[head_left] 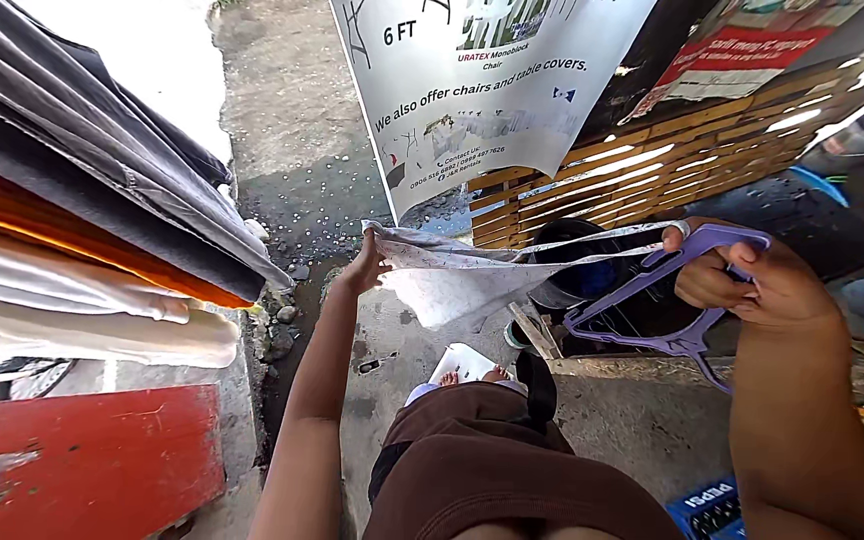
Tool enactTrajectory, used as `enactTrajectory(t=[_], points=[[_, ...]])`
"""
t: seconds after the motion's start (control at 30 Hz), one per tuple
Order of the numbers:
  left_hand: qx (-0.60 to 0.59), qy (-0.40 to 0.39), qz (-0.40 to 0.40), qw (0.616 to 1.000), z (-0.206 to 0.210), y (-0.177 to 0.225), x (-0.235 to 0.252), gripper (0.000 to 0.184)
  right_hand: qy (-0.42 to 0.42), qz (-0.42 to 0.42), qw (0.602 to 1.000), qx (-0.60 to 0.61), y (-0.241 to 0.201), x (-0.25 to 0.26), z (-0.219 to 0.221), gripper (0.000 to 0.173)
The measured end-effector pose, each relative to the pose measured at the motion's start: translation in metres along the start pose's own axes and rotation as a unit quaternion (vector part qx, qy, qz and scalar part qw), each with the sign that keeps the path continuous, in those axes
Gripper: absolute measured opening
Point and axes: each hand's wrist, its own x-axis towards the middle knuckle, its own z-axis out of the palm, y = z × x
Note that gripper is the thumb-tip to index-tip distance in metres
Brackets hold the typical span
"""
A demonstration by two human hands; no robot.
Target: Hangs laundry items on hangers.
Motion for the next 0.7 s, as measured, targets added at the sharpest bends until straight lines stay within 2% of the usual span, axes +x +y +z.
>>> enactTrajectory(t=[0.07,0.13,0.17,0.23,0.33,0.37,0.43,0.5,0.53,0.6,0.67,0.7], points=[[0.169,-0.005,0.025,0.985,0.0,-0.001,0.0,0.077,-0.009,-0.009,1.0,-0.016,-0.004,0.001,0.001,0.036],[0.404,-0.029,0.008,0.914,-0.01,-0.003,0.006,0.069,-0.007,-0.013,0.999,-0.039,-0.009,0.002,0.001,0.035],[0.481,-0.032,-0.009,0.876,-0.018,-0.004,0.008,0.067,0.001,-0.013,0.999,-0.05,-0.01,0.002,0.001,0.034],[0.547,-0.055,-0.007,0.835,-0.03,0.003,0.005,0.064,0.019,-0.009,0.997,-0.077,-0.012,0.002,0.0,0.032],[0.496,-0.108,0.054,0.86,-0.046,0.03,-0.011,0.049,0.06,0.008,0.994,-0.092,-0.01,0.0,-0.008,0.031],[0.502,-0.105,0.095,0.853,-0.051,0.038,-0.016,0.04,0.07,0.016,0.994,-0.085,-0.009,-0.001,-0.013,0.032],[0.554,-0.017,0.219,0.803,-0.052,0.05,-0.026,0.021,0.075,0.035,0.994,-0.065,-0.003,-0.004,-0.022,0.033],[0.519,0.124,0.353,0.768,-0.047,0.048,-0.029,0.01,0.069,0.049,0.996,-0.041,0.003,-0.006,-0.025,0.036],[0.471,0.191,0.392,0.767,-0.043,0.047,-0.03,0.013,0.066,0.048,0.996,-0.03,0.005,-0.008,-0.024,0.037],[0.35,0.302,0.418,0.782,-0.03,0.05,-0.033,0.034,0.056,0.042,0.997,-0.015,0.009,-0.011,-0.022,0.038],[0.223,0.36,0.36,0.831,-0.019,0.06,-0.037,0.05,0.049,0.037,0.998,-0.02,0.01,-0.013,-0.02,0.038],[0.156,0.362,0.315,0.863,-0.015,0.064,-0.036,0.047,0.048,0.039,0.998,-0.024,0.011,-0.013,-0.019,0.038]])
